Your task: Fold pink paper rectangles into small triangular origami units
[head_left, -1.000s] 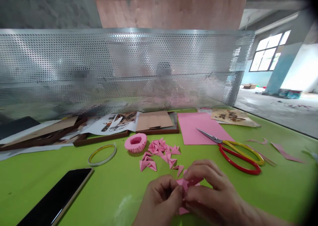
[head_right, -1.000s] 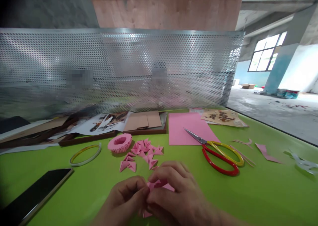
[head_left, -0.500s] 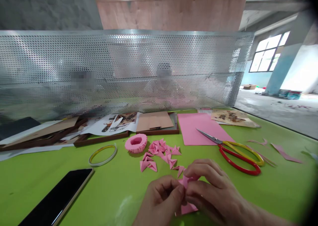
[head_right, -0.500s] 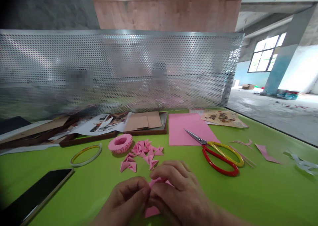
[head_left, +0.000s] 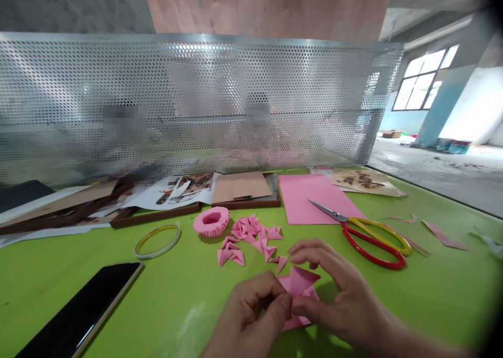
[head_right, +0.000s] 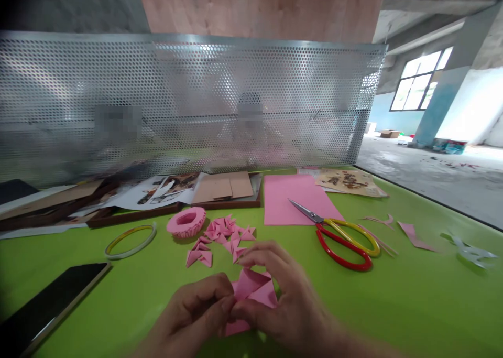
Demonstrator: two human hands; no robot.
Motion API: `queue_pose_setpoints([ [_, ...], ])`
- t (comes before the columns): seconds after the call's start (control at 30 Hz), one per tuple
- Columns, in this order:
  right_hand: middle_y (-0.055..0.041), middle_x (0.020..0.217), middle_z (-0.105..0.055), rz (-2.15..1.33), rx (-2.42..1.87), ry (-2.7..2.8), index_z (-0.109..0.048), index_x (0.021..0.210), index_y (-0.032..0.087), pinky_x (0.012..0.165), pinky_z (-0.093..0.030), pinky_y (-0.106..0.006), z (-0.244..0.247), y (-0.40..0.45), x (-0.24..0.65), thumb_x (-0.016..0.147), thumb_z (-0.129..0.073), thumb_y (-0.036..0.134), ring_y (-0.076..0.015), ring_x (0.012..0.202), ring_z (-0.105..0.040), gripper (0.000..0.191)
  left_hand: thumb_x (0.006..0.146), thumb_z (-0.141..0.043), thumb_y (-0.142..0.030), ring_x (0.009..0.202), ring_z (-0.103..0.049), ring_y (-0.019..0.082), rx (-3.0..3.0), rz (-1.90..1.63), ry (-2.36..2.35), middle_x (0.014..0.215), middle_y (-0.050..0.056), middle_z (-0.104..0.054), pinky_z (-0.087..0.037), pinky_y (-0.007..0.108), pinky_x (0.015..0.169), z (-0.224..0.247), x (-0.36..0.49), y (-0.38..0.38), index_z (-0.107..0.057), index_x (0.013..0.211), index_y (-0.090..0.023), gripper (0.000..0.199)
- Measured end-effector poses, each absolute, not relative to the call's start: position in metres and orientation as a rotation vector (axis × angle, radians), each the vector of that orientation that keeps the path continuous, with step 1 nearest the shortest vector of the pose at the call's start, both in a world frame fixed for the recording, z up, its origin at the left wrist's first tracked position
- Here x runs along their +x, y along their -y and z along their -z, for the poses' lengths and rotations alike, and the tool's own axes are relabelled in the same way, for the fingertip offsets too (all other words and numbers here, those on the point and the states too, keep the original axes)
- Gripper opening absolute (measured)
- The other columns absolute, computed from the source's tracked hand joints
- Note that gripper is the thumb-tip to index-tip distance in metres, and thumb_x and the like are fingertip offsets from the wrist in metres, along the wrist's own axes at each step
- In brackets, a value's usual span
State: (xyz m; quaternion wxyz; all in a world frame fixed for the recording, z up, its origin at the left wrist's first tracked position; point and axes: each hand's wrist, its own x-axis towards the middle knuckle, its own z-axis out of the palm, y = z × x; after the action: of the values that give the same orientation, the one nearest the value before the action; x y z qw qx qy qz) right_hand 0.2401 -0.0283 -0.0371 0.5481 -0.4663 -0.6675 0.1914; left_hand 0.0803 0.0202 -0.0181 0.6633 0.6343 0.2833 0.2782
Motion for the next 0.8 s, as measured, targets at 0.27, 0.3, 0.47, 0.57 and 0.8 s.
queue_pose_setpoints([
  [0.27,0.0078,0.065,-0.051,-1.199,-1.012,1.073,-0.048,0.113,0.019,0.054,-0.042,-0.018,0.033,0.023,0.235,0.062,-0.080,0.023,-0.0072,0.057,-0.049,0.061,0.084,-0.048,-0.031,0.063,-0.043,0.015,1.817,-0.601,-0.705,0.064,-0.001,-0.046,-0.034,0.025,0.059,0.018,0.075,-0.024,-0.052,0.060,-0.019,0.027],
  [0.3,0.0083,0.064,-0.051,-1.219,-1.002,1.055,-0.048,0.112,0.019,0.053,-0.042,-0.017,0.032,0.022,0.235,0.061,-0.080,0.023,-0.0066,0.055,-0.048,0.061,0.084,-0.046,-0.031,0.063,-0.044,0.016,1.835,-0.593,-0.701,0.065,-0.001,-0.046,-0.034,0.025,0.059,0.019,0.075,-0.024,-0.052,0.060,-0.020,0.027],
  [0.47,0.0099,0.060,-0.047,-1.279,-0.990,1.003,-0.051,0.108,0.019,0.051,-0.042,-0.017,0.030,0.019,0.236,0.060,-0.082,0.027,-0.0058,0.051,-0.046,0.058,0.084,-0.047,-0.031,0.065,-0.047,0.017,1.887,-0.599,-0.696,0.068,0.001,-0.050,-0.037,0.026,0.061,0.020,0.075,-0.022,-0.056,0.068,-0.020,0.022],
  [0.57,0.0096,0.059,-0.045,-1.277,-0.989,1.008,-0.053,0.106,0.019,0.053,-0.042,-0.017,0.035,0.018,0.237,0.061,-0.081,0.029,-0.0059,0.052,-0.044,0.054,0.081,-0.051,-0.029,0.064,-0.047,0.017,1.898,-0.631,-0.735,0.066,0.001,-0.052,-0.038,0.026,0.061,0.020,0.078,-0.023,-0.058,0.066,-0.019,0.019],
  [0.8,0.0021,0.074,-0.057,-1.368,-0.999,1.014,-0.051,0.113,0.021,0.046,-0.035,-0.017,0.042,0.023,0.240,0.082,-0.058,0.045,-0.0056,0.049,-0.044,0.040,0.077,-0.057,-0.025,0.053,-0.041,0.012,1.623,-0.714,-0.811,0.054,-0.003,-0.049,-0.033,0.022,0.052,0.020,0.081,-0.022,-0.058,0.057,-0.019,0.022],
])
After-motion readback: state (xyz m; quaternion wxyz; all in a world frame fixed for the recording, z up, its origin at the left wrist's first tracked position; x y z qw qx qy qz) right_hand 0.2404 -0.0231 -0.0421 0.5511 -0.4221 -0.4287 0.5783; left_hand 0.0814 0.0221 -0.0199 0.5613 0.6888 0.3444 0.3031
